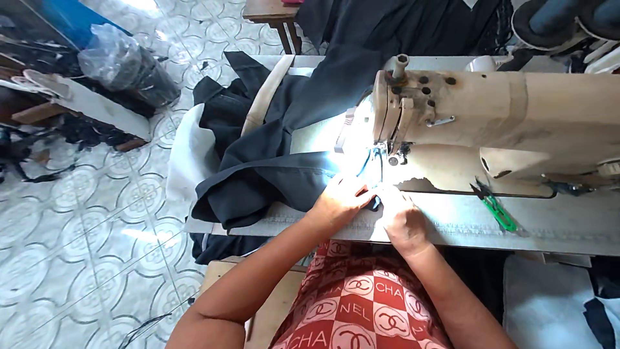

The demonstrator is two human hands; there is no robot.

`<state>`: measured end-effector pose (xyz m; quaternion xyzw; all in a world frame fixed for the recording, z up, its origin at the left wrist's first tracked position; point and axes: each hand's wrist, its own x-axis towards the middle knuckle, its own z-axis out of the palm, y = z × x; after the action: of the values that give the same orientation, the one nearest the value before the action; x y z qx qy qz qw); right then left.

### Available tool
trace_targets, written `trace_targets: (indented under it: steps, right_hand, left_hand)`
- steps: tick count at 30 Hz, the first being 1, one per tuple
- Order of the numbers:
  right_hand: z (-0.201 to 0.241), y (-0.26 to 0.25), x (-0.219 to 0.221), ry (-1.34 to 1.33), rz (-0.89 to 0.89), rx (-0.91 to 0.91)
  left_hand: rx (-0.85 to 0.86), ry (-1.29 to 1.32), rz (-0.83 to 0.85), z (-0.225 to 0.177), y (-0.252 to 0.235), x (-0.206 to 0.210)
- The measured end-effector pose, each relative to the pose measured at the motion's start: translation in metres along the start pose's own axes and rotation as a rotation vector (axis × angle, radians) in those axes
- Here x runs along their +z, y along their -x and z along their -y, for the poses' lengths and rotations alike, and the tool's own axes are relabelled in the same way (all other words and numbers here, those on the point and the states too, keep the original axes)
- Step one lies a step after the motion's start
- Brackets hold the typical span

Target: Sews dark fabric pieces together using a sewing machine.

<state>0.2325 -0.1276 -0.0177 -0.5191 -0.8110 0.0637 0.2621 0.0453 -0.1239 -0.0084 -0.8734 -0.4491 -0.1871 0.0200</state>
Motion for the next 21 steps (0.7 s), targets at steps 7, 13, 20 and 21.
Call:
trace_targets:
  steps: [7, 13, 20, 21]
  right_hand:
    - [-0.010, -0.020, 0.003, -0.082, -0.016, -0.026]
    - [-0.014, -0.049, 0.008, -0.111, 0.065, 0.074]
    - [-0.018, -0.056, 0.012, -0.088, 0.131, 0.147]
    - [-0.020, -0.054, 0.013, -0.093, 0.126, 0.136]
  left_hand:
    - [-0.010, 0.117, 0.006, 0.019, -0.016, -0.001]
    - [-0.041, 0.136, 0.017, 0.040, -0.036, 0.004]
    - [-0.092, 0.101, 0.043, 0.045, -0.041, 0.009]
    - [-0.086, 0.104, 0.029, 0.045, -0.041, 0.010]
